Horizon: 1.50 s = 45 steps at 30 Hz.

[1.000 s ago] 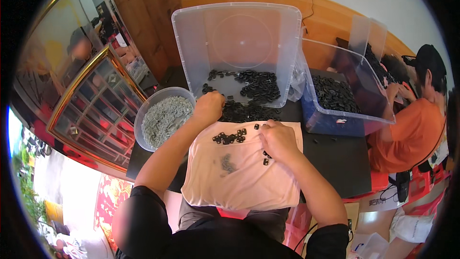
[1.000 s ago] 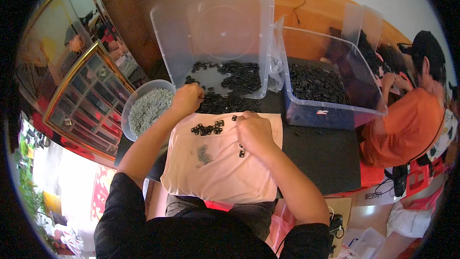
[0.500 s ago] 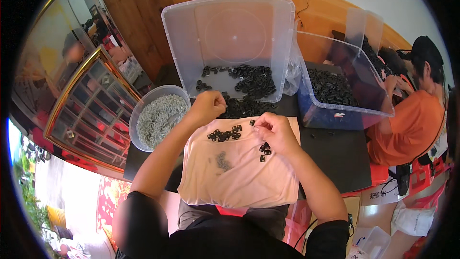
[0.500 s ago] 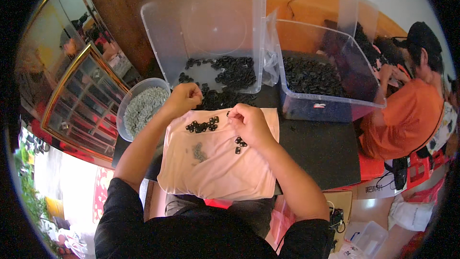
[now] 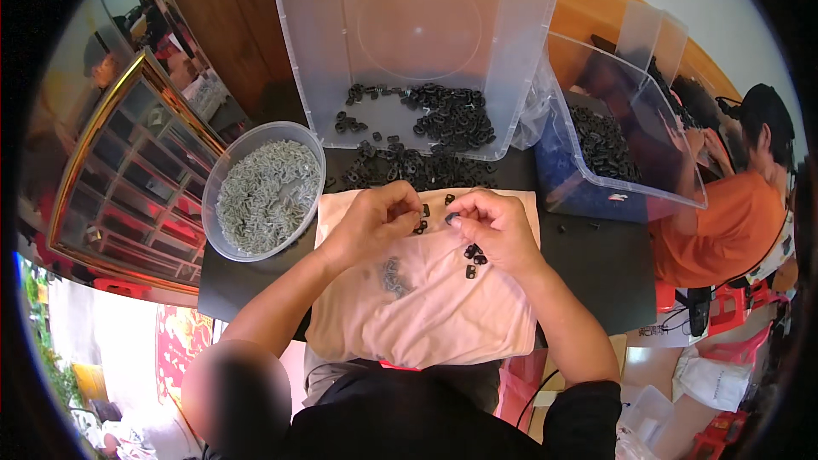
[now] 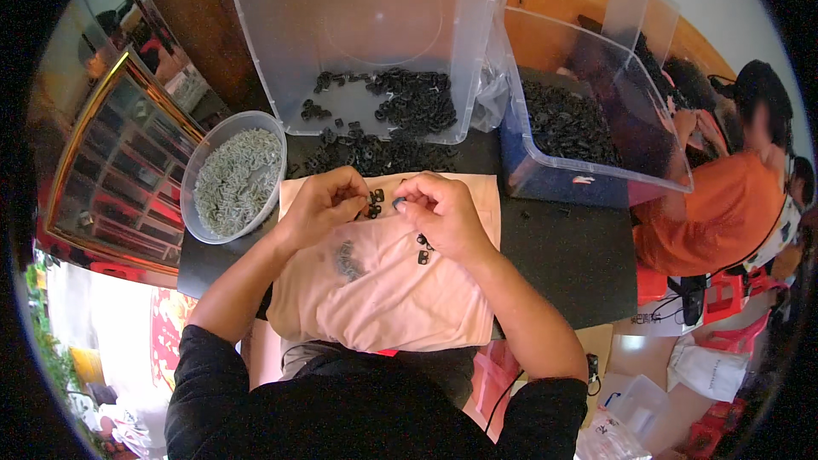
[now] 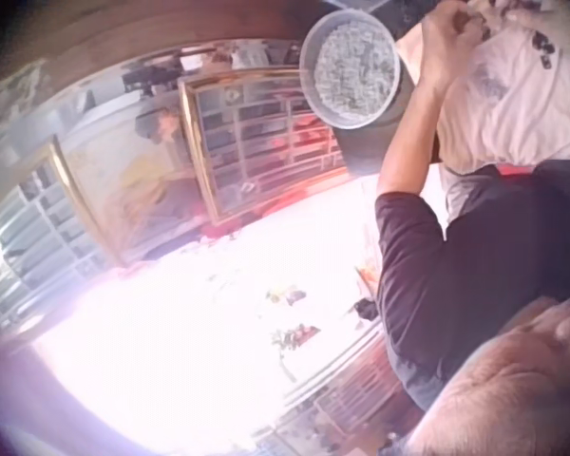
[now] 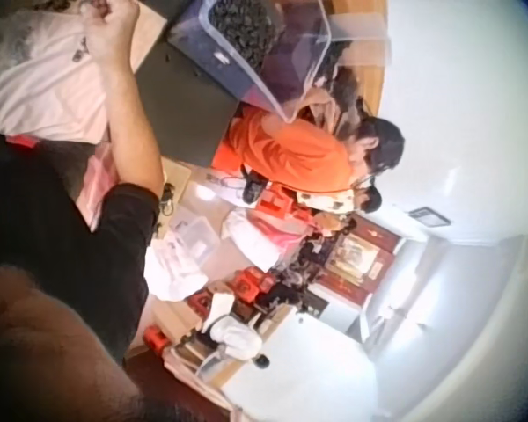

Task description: The person repeatedly picks up small black plastic components from a clear bin and a pink cloth, joins two pieces together by hand, and places the assembled units back into the bin. The process is continuous and repetitive throughout the clip.

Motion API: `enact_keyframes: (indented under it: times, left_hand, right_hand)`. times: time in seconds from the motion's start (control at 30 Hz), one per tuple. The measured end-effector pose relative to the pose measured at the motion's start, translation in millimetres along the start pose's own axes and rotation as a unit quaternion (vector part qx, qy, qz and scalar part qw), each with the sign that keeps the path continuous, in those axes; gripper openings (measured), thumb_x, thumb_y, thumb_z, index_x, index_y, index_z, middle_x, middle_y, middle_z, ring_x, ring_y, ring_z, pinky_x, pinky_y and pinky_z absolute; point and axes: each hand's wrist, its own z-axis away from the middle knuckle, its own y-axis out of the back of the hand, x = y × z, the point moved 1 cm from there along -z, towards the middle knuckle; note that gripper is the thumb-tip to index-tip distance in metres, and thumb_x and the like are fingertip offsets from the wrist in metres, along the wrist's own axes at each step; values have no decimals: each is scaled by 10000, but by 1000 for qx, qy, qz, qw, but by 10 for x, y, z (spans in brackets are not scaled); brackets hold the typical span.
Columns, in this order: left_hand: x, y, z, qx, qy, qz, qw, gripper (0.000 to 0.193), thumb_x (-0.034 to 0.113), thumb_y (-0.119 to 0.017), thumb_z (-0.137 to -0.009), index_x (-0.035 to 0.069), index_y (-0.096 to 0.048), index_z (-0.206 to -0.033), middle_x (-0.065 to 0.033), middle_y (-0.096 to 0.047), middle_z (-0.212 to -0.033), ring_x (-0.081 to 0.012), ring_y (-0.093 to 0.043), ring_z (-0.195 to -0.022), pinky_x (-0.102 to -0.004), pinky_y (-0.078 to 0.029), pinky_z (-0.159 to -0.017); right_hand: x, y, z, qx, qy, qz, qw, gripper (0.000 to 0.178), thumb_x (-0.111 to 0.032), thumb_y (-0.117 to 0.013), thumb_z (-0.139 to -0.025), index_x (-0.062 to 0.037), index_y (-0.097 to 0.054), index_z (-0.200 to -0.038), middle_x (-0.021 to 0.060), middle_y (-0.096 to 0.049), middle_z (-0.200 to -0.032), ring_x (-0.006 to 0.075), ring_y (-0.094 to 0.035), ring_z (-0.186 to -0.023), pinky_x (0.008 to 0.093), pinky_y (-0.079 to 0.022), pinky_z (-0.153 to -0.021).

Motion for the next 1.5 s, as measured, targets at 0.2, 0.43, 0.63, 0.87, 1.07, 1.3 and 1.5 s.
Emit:
enact_keyframes:
  times: [0.2,0.43,0.63,0.87,1.07,1.3,1.5]
  left_hand:
    - [147,-77,78,-37,109,175,978,45,35,-554,-835,12,-531,-804,20,-513,-716,-30,-448,-638,-190,-383,-566]
    - [58,-66,125,-42,60,135,988,19,12,-595,-818,10,-579,-827,1,-576,-773,-27,-501,-681,-166,-396,-599]
    - [80,-107,131,-27,78,164,983,31,10,-591,-817,3,-570,-796,32,-538,-724,-10,-460,-636,-163,-373,-550]
    - [91,-152,168,-2,62,164,985,27,-8,-584,-821,-11,-576,-846,-6,-585,-773,-26,-520,-692,-170,-422,-594]
    - [99,-219,203,37,40,85,995,51,-28,-555,-821,-9,-541,-866,-3,-576,-781,-20,-526,-715,-161,-423,-606]
    - [75,-93,179,23,44,17,999,66,7,-515,-834,-5,-528,-897,8,-550,-766,-27,-489,-666,-168,-394,-572]
    - [88,-119,178,-34,31,143,989,45,35,-546,-850,-2,-551,-875,2,-559,-768,-29,-494,-673,-176,-401,-588]
  right_hand:
    - [-146,-98,35,-3,17,-37,999,207,78,-548,-792,34,-604,-986,17,-524,-817,46,-462,-623,190,-389,-554]
    - [-181,-156,65,-11,-57,-43,997,139,58,-536,-808,24,-589,-932,-19,-486,-778,37,-436,-618,181,-359,-541]
    - [-219,-235,113,10,16,60,998,95,31,-552,-793,-2,-587,-875,1,-490,-748,43,-422,-587,185,-345,-522]
    - [-286,-295,96,25,94,124,987,99,66,-595,-740,2,-573,-812,19,-504,-746,54,-467,-553,195,-375,-477]
    - [-276,-296,104,29,68,116,990,79,68,-584,-731,1,-553,-758,13,-506,-734,45,-454,-549,187,-365,-481]
    - [-246,-213,83,12,39,42,998,53,58,-606,-738,19,-576,-757,22,-504,-764,48,-451,-586,175,-352,-494]
    - [-254,-225,59,-4,74,79,994,56,33,-620,-738,6,-592,-779,19,-508,-741,56,-468,-579,187,-361,-498]
